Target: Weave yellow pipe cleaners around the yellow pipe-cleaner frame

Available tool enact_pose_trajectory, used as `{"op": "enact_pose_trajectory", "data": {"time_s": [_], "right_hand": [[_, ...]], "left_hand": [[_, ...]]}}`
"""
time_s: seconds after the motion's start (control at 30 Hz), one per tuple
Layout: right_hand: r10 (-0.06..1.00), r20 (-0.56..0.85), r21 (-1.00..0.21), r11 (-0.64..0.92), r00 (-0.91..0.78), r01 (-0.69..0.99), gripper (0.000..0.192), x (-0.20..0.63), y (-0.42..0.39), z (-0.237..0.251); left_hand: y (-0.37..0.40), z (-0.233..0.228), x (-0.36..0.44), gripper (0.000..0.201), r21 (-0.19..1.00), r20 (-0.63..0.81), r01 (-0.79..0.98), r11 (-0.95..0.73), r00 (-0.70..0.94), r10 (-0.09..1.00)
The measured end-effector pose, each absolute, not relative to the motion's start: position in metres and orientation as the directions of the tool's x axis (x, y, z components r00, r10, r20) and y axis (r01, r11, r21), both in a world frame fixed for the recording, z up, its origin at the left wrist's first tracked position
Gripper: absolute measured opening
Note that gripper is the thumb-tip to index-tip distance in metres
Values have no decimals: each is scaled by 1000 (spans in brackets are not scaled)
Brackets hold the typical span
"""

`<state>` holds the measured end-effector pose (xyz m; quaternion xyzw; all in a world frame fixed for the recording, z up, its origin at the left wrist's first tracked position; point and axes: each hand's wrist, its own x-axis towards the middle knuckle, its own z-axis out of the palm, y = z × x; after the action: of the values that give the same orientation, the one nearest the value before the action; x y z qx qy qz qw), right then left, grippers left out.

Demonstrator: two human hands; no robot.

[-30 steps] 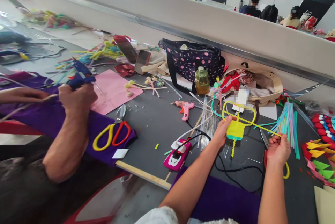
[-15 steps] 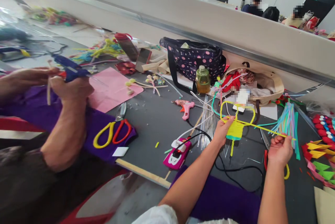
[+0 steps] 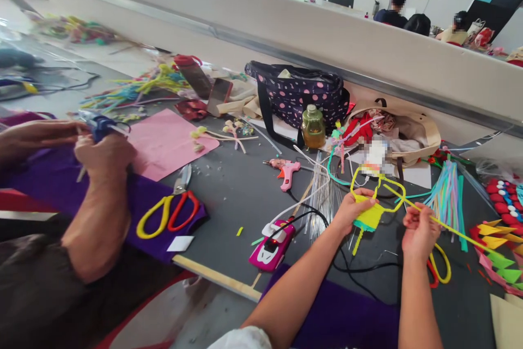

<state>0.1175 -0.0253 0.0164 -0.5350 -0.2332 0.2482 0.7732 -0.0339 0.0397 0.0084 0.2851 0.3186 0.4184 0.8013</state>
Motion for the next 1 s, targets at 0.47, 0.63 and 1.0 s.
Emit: {"op": "enact_pose_trajectory", "data": {"time_s": [0.47,0.63,1.0], "right_hand": [[725,679,-274,102,117,956,14,157,-26,20],[692,720,-174,111,50,978,9,159,-28,17],[708,706,-192,141,37,971,14,157,-28,17]], "left_hand": [[25,10,-27,45,821,-308,-196,537,639,705],[27,11,-29,44,829,-357,-103,550,659,662],[29,4,-30,41,823,-377,-81,563,663,647]]}}
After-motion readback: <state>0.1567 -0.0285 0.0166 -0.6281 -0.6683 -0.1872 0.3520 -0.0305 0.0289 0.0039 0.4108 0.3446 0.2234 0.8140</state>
